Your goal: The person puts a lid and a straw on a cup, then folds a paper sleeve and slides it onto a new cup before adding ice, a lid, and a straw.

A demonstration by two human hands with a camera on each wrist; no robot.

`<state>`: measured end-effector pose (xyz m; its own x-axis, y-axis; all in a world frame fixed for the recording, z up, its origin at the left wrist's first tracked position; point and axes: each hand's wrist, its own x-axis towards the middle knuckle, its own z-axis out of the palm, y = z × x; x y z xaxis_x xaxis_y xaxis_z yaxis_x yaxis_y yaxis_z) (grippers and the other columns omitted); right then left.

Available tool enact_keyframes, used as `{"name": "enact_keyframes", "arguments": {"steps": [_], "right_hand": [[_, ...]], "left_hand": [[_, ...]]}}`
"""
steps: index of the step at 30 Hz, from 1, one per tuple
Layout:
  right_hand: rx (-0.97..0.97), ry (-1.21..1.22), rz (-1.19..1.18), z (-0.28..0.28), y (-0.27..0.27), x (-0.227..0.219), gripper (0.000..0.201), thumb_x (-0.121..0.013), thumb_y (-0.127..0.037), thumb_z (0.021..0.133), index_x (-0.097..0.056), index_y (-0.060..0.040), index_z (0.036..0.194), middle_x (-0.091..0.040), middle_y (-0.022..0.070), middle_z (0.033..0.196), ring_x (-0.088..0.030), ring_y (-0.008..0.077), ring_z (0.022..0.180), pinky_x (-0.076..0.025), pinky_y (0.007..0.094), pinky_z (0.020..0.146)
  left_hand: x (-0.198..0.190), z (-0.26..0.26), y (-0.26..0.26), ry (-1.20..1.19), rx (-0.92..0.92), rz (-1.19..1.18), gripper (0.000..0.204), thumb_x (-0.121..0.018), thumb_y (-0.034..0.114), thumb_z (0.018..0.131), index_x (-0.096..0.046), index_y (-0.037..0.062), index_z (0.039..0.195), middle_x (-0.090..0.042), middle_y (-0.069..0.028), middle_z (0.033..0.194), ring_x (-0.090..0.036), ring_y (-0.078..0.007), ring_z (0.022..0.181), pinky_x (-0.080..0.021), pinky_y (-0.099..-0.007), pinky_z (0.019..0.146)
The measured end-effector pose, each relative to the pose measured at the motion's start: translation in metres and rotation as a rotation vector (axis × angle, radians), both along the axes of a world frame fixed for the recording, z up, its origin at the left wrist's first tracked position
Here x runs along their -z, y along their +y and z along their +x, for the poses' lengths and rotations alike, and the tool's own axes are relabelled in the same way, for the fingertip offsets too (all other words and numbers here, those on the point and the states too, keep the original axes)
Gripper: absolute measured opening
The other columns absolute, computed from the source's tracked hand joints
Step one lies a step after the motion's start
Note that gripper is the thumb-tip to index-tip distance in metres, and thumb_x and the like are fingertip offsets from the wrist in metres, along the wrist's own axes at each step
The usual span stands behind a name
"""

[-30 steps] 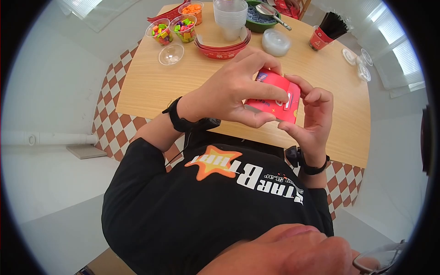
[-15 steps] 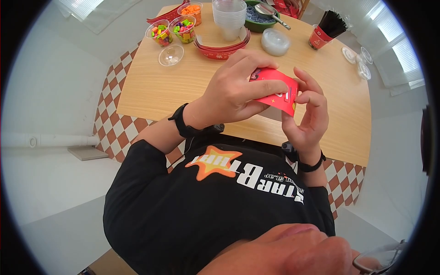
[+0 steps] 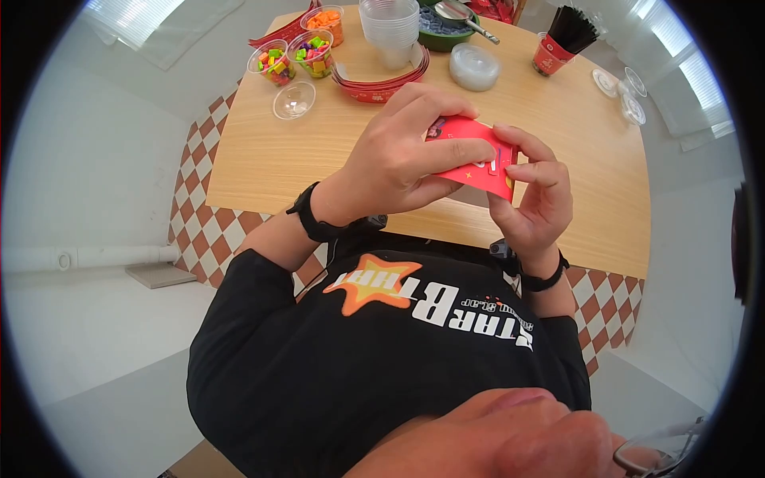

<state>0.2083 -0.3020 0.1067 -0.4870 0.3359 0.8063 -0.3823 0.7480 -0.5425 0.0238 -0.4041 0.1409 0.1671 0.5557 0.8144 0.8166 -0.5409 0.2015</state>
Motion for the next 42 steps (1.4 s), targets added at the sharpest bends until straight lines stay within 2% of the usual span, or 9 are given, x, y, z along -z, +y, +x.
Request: {"name": "enact_keyframes", "arguments": {"steps": [2,5,7,13,19,26,29,31,42], "right_hand": [[0.002,0.002,-0.013,-0.001,-0.002,0.000,0.034,-0.074,-0.003,0.077,-0.053,-0.0063,0.103,-0.061,0.0283,0.125,-0.063,0.0349,0.113,-0.052,0.0423,0.095],[0.108,0.029,0.051,-0.002,-0.001,0.001,0.033,-0.075,-0.004,0.078,-0.053,-0.0062,0.103,-0.063,0.0273,0.122,-0.065,0.0355,0.112,-0.051,0.0430,0.096],[0.240,0.025,0.234,-0.001,0.003,0.001,0.034,-0.075,-0.003,0.078,-0.054,-0.0058,0.104,-0.067,0.0258,0.116,-0.067,0.0366,0.109,-0.051,0.0441,0.097],[0.331,0.063,0.199,-0.002,-0.004,-0.001,0.032,-0.075,0.004,0.075,-0.060,-0.0020,0.103,-0.070,0.0235,0.111,-0.070,0.0361,0.102,-0.056,0.0442,0.091],[0.360,0.059,0.248,-0.002,-0.003,-0.001,0.031,-0.076,0.004,0.075,-0.062,-0.0006,0.102,-0.070,0.0233,0.110,-0.071,0.0358,0.100,-0.057,0.0408,0.089],[0.375,0.044,0.296,0.001,-0.005,-0.008,0.031,-0.076,0.003,0.075,-0.063,-0.0004,0.102,-0.070,0.0232,0.109,-0.071,0.0351,0.099,-0.057,0.0408,0.089],[0.343,0.017,0.287,0.000,-0.008,-0.010,0.025,-0.072,0.008,0.081,-0.063,0.0036,0.104,-0.069,0.0269,0.110,-0.069,0.0352,0.106,-0.055,0.0419,0.093],[0.383,0.024,0.318,-0.001,-0.007,-0.010,0.030,-0.075,0.004,0.075,-0.063,-0.0001,0.102,-0.071,0.0229,0.108,-0.071,0.0351,0.099,-0.057,0.0420,0.090],[0.369,0.000,0.319,0.001,-0.006,-0.012,0.030,-0.075,0.005,0.074,-0.065,0.0002,0.102,-0.071,0.0222,0.107,-0.071,0.0336,0.099,-0.057,0.0422,0.089]], "left_hand": [[0.001,0.001,0.000,0.016,-0.007,0.007,0.040,-0.082,0.016,0.060,-0.076,0.0145,0.099,-0.064,-0.0119,0.110,-0.061,-0.0290,0.095,-0.049,-0.0385,0.081],[0.005,0.007,0.000,-0.006,-0.047,0.027,0.041,-0.082,0.016,0.060,-0.077,0.0149,0.100,-0.065,-0.0122,0.110,-0.061,-0.0285,0.095,-0.049,-0.0374,0.081],[0.006,0.012,-0.001,-0.046,-0.091,0.039,0.041,-0.082,0.015,0.060,-0.077,0.0151,0.102,-0.065,-0.0123,0.109,-0.061,-0.0277,0.094,-0.050,-0.0358,0.080],[0.002,0.018,-0.002,-0.044,-0.150,0.044,0.042,-0.080,0.012,0.061,-0.077,0.0153,0.103,-0.064,-0.0123,0.109,-0.060,-0.0273,0.094,-0.050,-0.0350,0.080],[0.001,0.020,-0.003,-0.027,-0.179,0.017,0.043,-0.080,0.012,0.062,-0.076,0.0154,0.105,-0.064,-0.0131,0.110,-0.059,-0.0283,0.096,-0.050,-0.0364,0.081],[0.000,0.017,-0.003,-0.023,-0.177,0.017,0.043,-0.080,0.013,0.062,-0.076,0.0146,0.105,-0.064,-0.0134,0.110,-0.059,-0.0296,0.096,-0.050,-0.0380,0.081],[-0.001,0.016,-0.003,-0.016,-0.145,0.024,0.043,-0.079,0.012,0.063,-0.075,0.0139,0.106,-0.064,-0.0134,0.110,-0.059,-0.0302,0.097,-0.050,-0.0387,0.082],[-0.002,0.017,-0.004,0.003,-0.160,0.023,0.046,-0.078,0.011,0.063,-0.075,0.0134,0.108,-0.063,-0.0137,0.111,-0.059,-0.0308,0.098,-0.049,-0.0397,0.082],[0.002,0.014,-0.005,0.005,-0.128,-0.005,0.049,-0.076,0.011,0.065,-0.072,0.0140,0.114,-0.062,-0.0143,0.115,-0.058,-0.0324,0.098,-0.050,-0.0404,0.083]]}}
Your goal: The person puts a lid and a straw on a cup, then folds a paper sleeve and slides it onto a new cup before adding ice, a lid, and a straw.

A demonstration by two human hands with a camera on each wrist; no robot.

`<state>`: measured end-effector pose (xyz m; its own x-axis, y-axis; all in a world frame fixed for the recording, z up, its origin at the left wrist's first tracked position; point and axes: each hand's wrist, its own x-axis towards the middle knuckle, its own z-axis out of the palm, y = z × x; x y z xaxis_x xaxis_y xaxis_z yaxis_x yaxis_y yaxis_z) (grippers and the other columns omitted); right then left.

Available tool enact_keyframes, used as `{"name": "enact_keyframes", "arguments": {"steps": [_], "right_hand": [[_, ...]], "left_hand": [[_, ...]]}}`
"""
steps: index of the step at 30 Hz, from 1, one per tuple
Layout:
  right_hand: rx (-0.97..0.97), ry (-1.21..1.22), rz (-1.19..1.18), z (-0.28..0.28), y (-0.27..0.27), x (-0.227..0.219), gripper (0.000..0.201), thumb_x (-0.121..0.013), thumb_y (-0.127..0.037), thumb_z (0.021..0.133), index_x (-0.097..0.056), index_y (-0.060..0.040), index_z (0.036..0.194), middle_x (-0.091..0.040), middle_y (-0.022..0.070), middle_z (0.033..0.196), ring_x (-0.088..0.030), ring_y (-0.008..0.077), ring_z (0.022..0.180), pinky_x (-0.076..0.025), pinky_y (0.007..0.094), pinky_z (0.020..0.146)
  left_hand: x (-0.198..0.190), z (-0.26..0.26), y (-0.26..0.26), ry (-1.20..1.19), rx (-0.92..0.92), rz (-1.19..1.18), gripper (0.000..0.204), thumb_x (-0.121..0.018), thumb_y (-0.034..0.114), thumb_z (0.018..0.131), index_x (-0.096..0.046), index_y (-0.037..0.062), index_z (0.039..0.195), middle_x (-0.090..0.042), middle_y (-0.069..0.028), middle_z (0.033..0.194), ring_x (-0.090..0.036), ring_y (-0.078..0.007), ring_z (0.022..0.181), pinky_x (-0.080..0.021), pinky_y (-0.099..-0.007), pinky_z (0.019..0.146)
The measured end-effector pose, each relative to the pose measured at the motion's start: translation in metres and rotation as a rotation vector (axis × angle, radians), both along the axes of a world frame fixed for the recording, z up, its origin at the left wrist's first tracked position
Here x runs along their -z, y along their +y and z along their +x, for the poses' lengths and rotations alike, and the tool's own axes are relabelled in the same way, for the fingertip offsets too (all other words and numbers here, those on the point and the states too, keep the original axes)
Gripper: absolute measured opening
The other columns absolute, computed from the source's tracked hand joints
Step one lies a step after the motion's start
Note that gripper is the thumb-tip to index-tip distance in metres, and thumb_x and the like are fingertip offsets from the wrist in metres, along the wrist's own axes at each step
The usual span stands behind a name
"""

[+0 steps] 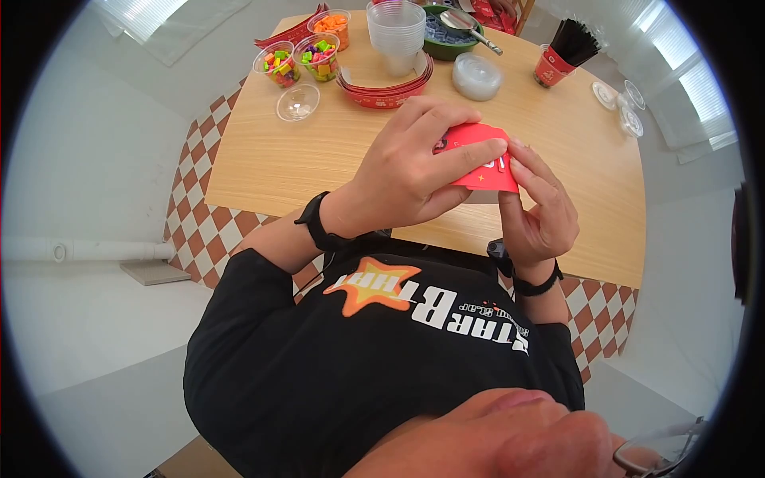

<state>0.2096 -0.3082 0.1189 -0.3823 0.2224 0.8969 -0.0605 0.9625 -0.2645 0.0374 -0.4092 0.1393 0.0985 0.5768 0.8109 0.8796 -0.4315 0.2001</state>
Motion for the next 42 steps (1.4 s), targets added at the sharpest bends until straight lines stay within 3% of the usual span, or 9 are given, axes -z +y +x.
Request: {"name": "enact_keyframes", "arguments": {"steps": [7,14,17,19,20,22,25,34,42], "right_hand": [[0.002,0.009,-0.005,0.000,-0.001,-0.001,0.029,-0.075,0.004,0.074,-0.065,-0.0001,0.102,-0.071,0.0216,0.107,-0.071,0.0333,0.098,-0.058,0.0412,0.089],[0.008,-0.018,-0.010,0.000,-0.002,0.000,0.030,-0.076,0.003,0.075,-0.066,0.0009,0.103,-0.072,0.0215,0.105,-0.071,0.0339,0.097,-0.058,0.0408,0.088],[-0.032,-0.046,-0.023,0.000,-0.001,0.002,0.032,-0.078,-0.004,0.077,-0.067,0.0020,0.107,-0.068,0.0248,0.115,-0.069,0.0362,0.105,-0.056,0.0415,0.091],[-0.165,0.018,-0.173,-0.002,-0.002,0.000,0.038,-0.077,-0.014,0.083,-0.065,0.0028,0.115,-0.059,0.0276,0.130,-0.061,0.0365,0.119,-0.050,0.0419,0.100],[-0.167,0.018,-0.173,-0.003,0.000,0.003,0.038,-0.077,-0.014,0.083,-0.065,0.0028,0.115,-0.059,0.0276,0.130,-0.061,0.0365,0.119,-0.050,0.0419,0.100],[-0.418,0.047,-0.551,-0.003,0.004,0.012,0.043,-0.075,-0.022,0.088,-0.062,0.0024,0.120,-0.052,0.0280,0.139,-0.052,0.0352,0.130,-0.043,0.0426,0.107],[-0.498,0.084,-0.639,-0.001,0.004,0.011,0.045,-0.074,-0.024,0.089,-0.060,0.0013,0.124,-0.053,0.0268,0.137,-0.051,0.0336,0.130,-0.040,0.0433,0.109],[-0.472,0.085,-0.573,-0.002,0.004,0.010,0.043,-0.077,-0.021,0.086,-0.062,0.0012,0.120,-0.054,0.0260,0.135,-0.053,0.0327,0.126,-0.042,0.0431,0.107],[-0.497,0.019,-0.503,0.001,0.006,0.010,0.045,-0.080,-0.019,0.082,-0.063,0.0001,0.118,-0.054,0.0252,0.135,-0.054,0.0323,0.125,-0.045,0.0424,0.104]], "left_hand": [[0.005,-0.003,0.002,-0.012,0.106,0.010,0.034,-0.076,0.013,0.073,-0.068,0.0127,0.106,-0.061,-0.0183,0.129,-0.057,-0.0368,0.101,-0.048,-0.0426,0.088],[0.006,-0.002,0.003,-0.018,0.079,0.017,0.031,-0.075,0.012,0.075,-0.068,0.0124,0.105,-0.061,-0.0176,0.129,-0.057,-0.0366,0.101,-0.048,-0.0431,0.088],[0.007,-0.004,0.006,-0.023,0.064,0.051,0.031,-0.074,0.013,0.076,-0.068,0.0121,0.106,-0.062,-0.0175,0.129,-0.056,-0.0363,0.101,-0.048,-0.0435,0.088],[0.007,-0.006,0.006,-0.073,0.067,0.065,0.030,-0.074,0.014,0.077,-0.068,0.0117,0.107,-0.062,-0.0177,0.128,-0.057,-0.0360,0.101,-0.048,-0.0434,0.088],[0.007,-0.006,0.006,-0.073,0.064,0.065,0.030,-0.074,0.014,0.077,-0.068,0.0117,0.107,-0.062,-0.0177,0.128,-0.057,-0.0360,0.101,-0.048,-0.0434,0.088],[0.007,-0.006,0.007,-0.080,0.097,0.090,0.031,-0.075,0.015,0.078,-0.068,0.0115,0.108,-0.063,-0.0182,0.127,-0.057,-0.0358,0.100,-0.048,-0.0429,0.088],[0.007,-0.005,0.009,-0.086,0.129,0.094,0.032,-0.077,0.017,0.076,-0.068,0.0123,0.107,-0.063,-0.0183,0.127,-0.057,-0.0359,0.100,-0.048,-0.0422,0.087],[0.005,-0.004,0.007,-0.058,0.101,0.073,0.034,-0.082,0.016,0.067,-0.071,0.0124,0.099,-0.064,-0.0182,0.125,-0.057,-0.0356,0.099,-0.049,-0.0414,0.087],[0.005,-0.006,0.008,-0.135,0.232,0.033,0.039,-0.083,0.019,0.071,-0.066,0.0104,0.105,-0.064,-0.0200,0.127,-0.059,-0.0353,0.100,-0.049,-0.0407,0.087]]}}
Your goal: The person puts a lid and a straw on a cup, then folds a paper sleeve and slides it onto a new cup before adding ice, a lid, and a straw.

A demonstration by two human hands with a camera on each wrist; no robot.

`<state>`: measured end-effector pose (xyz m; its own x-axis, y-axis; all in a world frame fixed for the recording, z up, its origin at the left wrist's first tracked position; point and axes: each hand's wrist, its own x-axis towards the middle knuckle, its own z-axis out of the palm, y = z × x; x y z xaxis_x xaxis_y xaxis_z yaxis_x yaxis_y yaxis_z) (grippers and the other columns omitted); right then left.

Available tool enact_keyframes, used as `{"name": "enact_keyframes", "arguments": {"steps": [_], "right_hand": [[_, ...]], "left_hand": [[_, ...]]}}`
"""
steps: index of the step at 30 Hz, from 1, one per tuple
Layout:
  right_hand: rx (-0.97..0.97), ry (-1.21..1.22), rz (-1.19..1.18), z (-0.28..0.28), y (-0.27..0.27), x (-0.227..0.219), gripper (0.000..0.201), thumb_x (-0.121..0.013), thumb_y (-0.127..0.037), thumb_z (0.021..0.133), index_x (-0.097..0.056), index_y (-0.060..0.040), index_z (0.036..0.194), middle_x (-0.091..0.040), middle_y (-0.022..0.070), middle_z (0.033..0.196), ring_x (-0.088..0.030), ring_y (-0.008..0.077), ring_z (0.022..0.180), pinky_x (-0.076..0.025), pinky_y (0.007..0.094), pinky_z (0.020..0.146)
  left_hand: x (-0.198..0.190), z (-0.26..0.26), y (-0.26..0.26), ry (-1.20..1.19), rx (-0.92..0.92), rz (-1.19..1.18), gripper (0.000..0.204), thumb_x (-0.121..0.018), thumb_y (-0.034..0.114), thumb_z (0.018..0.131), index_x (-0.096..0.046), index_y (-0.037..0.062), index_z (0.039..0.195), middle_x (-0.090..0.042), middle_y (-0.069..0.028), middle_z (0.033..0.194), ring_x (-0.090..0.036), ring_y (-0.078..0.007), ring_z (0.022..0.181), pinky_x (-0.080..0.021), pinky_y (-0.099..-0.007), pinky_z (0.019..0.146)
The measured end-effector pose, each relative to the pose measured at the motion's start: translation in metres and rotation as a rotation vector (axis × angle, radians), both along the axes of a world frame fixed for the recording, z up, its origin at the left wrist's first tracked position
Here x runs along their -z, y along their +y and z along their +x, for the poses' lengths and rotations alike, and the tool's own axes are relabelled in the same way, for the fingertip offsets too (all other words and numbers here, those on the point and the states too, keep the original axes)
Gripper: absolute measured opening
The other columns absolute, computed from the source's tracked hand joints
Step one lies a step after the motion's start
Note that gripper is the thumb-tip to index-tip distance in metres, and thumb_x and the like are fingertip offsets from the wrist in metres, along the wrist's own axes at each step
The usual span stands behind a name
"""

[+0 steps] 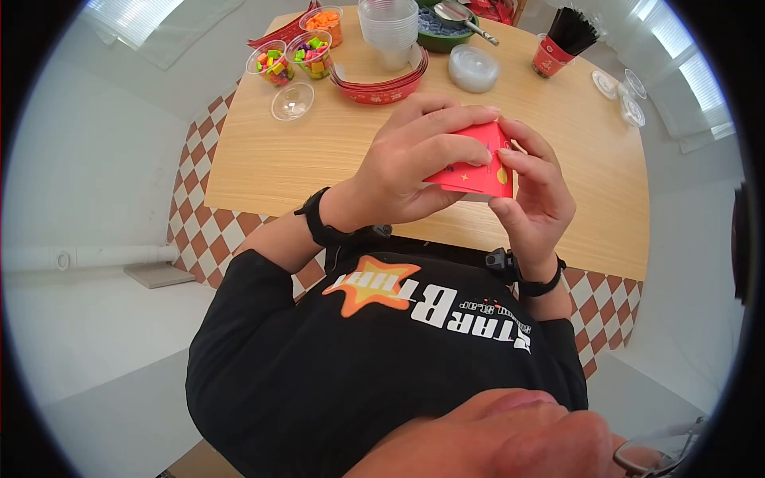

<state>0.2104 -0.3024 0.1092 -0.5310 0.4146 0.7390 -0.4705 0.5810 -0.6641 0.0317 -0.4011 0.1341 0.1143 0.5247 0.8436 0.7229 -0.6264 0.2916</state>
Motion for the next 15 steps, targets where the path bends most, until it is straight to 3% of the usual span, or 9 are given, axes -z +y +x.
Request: {"name": "enact_keyframes", "arguments": {"steps": [8,11,15], "right_hand": [[0.039,-0.012,0.018,-0.0024,-0.0010,-0.0008,0.044,-0.081,-0.019,0.081,-0.064,-0.0002,0.117,-0.055,0.0247,0.133,-0.055,0.0319,0.123,-0.046,0.0424,0.102],[0.069,-0.067,0.032,-0.0020,0.0002,-0.0028,0.041,-0.078,-0.018,0.084,-0.064,-0.0001,0.118,-0.057,0.0228,0.132,-0.056,0.0301,0.121,-0.046,0.0405,0.102],[0.117,-0.204,-0.127,-0.0073,-0.0004,-0.0079,0.033,-0.072,-0.015,0.088,-0.066,0.0009,0.116,-0.066,0.0164,0.120,-0.064,0.0240,0.109,-0.050,0.0338,0.095]], "left_hand": [[0.0037,-0.0014,0.0017,0.013,-0.014,0.016,0.043,-0.084,0.015,0.071,-0.063,0.0099,0.108,-0.063,-0.0196,0.128,-0.059,-0.0360,0.103,-0.050,-0.0407,0.089],[0.0020,-0.0012,0.0001,-0.011,-0.012,-0.033,0.036,-0.077,0.008,0.075,-0.063,0.0079,0.108,-0.065,-0.0176,0.125,-0.060,-0.0354,0.105,-0.050,-0.0405,0.090],[-0.0046,-0.0028,-0.0029,-0.192,-0.025,-0.330,0.020,-0.061,0.006,0.086,-0.062,0.0015,0.106,-0.067,-0.0158,0.113,-0.063,-0.0293,0.099,-0.050,-0.0353,0.087]]}}
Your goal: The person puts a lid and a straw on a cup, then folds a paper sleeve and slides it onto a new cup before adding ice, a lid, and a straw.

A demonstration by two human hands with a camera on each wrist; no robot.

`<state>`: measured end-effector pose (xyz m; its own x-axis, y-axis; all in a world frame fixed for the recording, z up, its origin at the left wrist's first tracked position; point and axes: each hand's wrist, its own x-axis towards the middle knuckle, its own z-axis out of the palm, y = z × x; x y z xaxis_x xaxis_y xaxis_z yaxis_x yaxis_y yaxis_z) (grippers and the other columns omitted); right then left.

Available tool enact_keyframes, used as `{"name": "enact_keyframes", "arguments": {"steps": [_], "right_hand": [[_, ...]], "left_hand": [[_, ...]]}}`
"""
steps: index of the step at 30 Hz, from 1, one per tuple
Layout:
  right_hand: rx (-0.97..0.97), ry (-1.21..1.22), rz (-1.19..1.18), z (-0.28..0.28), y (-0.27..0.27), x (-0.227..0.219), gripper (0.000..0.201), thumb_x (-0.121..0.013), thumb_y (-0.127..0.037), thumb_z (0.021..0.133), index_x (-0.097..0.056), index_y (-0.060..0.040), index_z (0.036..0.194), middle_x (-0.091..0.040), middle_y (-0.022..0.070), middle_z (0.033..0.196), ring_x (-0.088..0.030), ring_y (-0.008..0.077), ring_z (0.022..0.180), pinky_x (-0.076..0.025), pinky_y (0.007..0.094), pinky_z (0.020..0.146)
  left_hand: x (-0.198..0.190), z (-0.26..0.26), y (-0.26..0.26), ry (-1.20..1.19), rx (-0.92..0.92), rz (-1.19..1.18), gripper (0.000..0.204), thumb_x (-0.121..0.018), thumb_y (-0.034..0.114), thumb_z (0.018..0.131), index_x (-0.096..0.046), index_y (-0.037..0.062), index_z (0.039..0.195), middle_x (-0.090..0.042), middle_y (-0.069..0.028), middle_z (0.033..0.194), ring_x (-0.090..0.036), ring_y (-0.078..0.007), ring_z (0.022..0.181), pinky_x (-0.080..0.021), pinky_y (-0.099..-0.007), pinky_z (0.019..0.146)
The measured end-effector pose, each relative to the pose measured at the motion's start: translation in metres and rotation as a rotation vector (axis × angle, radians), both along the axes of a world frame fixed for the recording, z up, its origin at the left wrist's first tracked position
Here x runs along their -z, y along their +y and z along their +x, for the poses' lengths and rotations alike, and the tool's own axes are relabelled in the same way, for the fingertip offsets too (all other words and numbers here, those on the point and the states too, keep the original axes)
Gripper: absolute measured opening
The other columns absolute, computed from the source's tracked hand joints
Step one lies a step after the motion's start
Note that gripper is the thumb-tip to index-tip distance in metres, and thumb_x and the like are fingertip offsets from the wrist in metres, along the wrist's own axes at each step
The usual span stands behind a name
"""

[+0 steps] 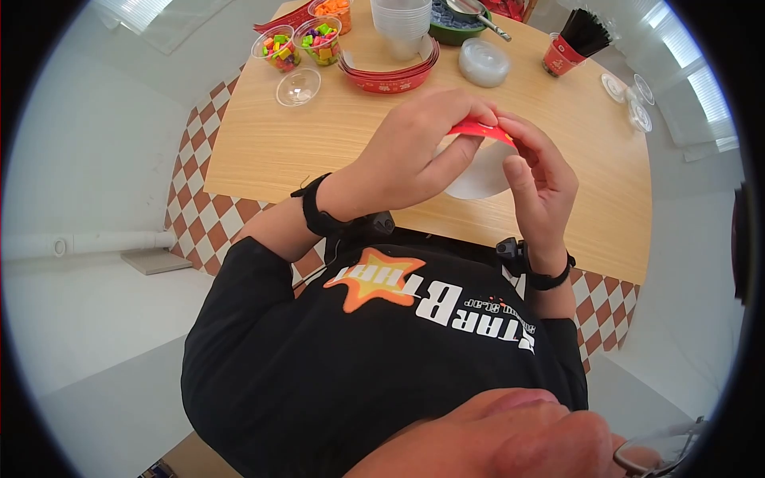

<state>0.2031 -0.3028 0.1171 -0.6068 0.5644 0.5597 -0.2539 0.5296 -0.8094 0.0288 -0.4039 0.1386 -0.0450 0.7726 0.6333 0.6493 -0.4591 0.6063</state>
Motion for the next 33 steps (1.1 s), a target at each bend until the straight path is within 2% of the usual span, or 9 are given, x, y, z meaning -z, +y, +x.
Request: {"name": "enact_keyframes", "arguments": {"steps": [2,4,5,7,13,22,28,32,33], "right_hand": [[0.004,-0.041,-0.042,-0.002,0.000,-0.002,0.030,-0.071,-0.013,0.088,-0.067,0.0013,0.115,-0.070,0.0144,0.113,-0.067,0.0216,0.102,-0.051,0.0315,0.091],[0.132,-0.167,0.141,-0.003,0.000,-0.002,0.023,-0.069,-0.008,0.087,-0.069,0.0025,0.107,-0.073,0.0131,0.098,-0.070,0.0199,0.089,-0.054,0.0296,0.083],[0.131,-0.170,0.141,-0.004,0.000,-0.003,0.023,-0.069,-0.008,0.087,-0.069,0.0025,0.107,-0.073,0.0131,0.098,-0.070,0.0199,0.089,-0.054,0.0296,0.083],[0.196,-0.242,0.240,-0.005,0.000,-0.008,0.017,-0.068,-0.005,0.085,-0.070,0.0004,0.100,-0.072,0.0127,0.088,-0.070,0.0217,0.079,-0.054,0.0296,0.074],[0.253,-0.317,0.378,-0.006,-0.001,-0.016,0.008,-0.070,-0.006,0.084,-0.069,-0.0042,0.092,-0.070,0.0102,0.080,-0.067,0.0257,0.069,-0.051,0.0327,0.062],[0.249,-0.321,0.422,-0.008,-0.003,-0.017,0.011,-0.074,-0.013,0.084,-0.070,-0.0044,0.091,-0.070,0.0096,0.079,-0.067,0.0247,0.069,-0.050,0.0320,0.061],[0.249,-0.309,0.424,-0.010,-0.002,-0.012,0.009,-0.072,-0.011,0.086,-0.070,-0.0032,0.090,-0.069,0.0102,0.079,-0.067,0.0245,0.070,-0.051,0.0330,0.061],[0.254,-0.250,0.444,-0.012,0.002,-0.004,0.010,-0.070,-0.011,0.088,-0.071,-0.0024,0.093,-0.069,0.0113,0.077,-0.067,0.0245,0.067,-0.051,0.0337,0.060],[0.221,-0.276,0.375,-0.011,0.004,-0.005,0.017,-0.070,-0.014,0.088,-0.070,-0.0022,0.101,-0.070,0.0134,0.083,-0.068,0.0265,0.073,-0.052,0.0348,0.065]], "left_hand": [[-0.001,-0.003,0.001,-0.071,0.007,-0.095,0.018,-0.056,0.006,0.089,-0.062,-0.0008,0.105,-0.068,-0.0153,0.106,-0.064,-0.0263,0.094,-0.050,-0.0333,0.084],[-0.001,-0.005,0.003,-0.123,-0.031,-0.254,0.017,-0.055,0.009,0.091,-0.062,-0.0029,0.101,-0.067,-0.0145,0.091,-0.064,-0.0221,0.081,-0.050,-0.0312,0.073],[0.000,-0.005,0.004,-0.126,-0.031,-0.254,0.017,-0.055,0.009,0.091,-0.062,-0.0029,0.101,-0.067,-0.0145,0.091,-0.064,-0.0221,0.081,-0.050,-0.0312,0.073],[0.002,-0.004,0.006,-0.072,-0.067,-0.258,0.018,-0.054,0.010,0.091,-0.063,-0.0028,0.099,-0.066,-0.0139,0.081,-0.062,-0.0221,0.072,-0.048,-0.0324,0.065],[0.003,-0.001,0.006,-0.034,-0.073,-0.249,0.019,-0.053,0.013,0.091,-0.063,-0.0019,0.098,-0.065,-0.0144,0.080,-0.062,-0.0251,0.071,-0.049,-0.0340,0.065],[0.002,-0.001,0.003,-0.017,-0.088,-0.268,0.017,-0.054,0.011,0.089,-0.063,-0.0011,0.097,-0.065,-0.0156,0.083,-0.063,-0.0296,0.075,-0.050,-0.0366,0.067],[0.006,0.002,0.002,0.054,-0.132,-0.224,0.017,-0.054,0.010,0.088,-0.063,-0.0003,0.098,-0.065,-0.0160,0.086,-0.063,-0.0322,0.078,-0.049,-0.0382,0.069],[0.006,0.000,0.002,0.069,-0.156,-0.220,0.016,-0.053,0.011,0.090,-0.062,-0.0005,0.097,-0.065,-0.0156,0.084,-0.063,-0.0295,0.077,-0.049,-0.0366,0.069],[0.005,-0.003,0.002,-0.001,-0.136,-0.261,0.017,-0.053,0.012,0.091,-0.062,-0.0007,0.099,-0.064,-0.0141,0.083,-0.062,-0.0254,0.076,-0.048,-0.0350,0.069]]}}
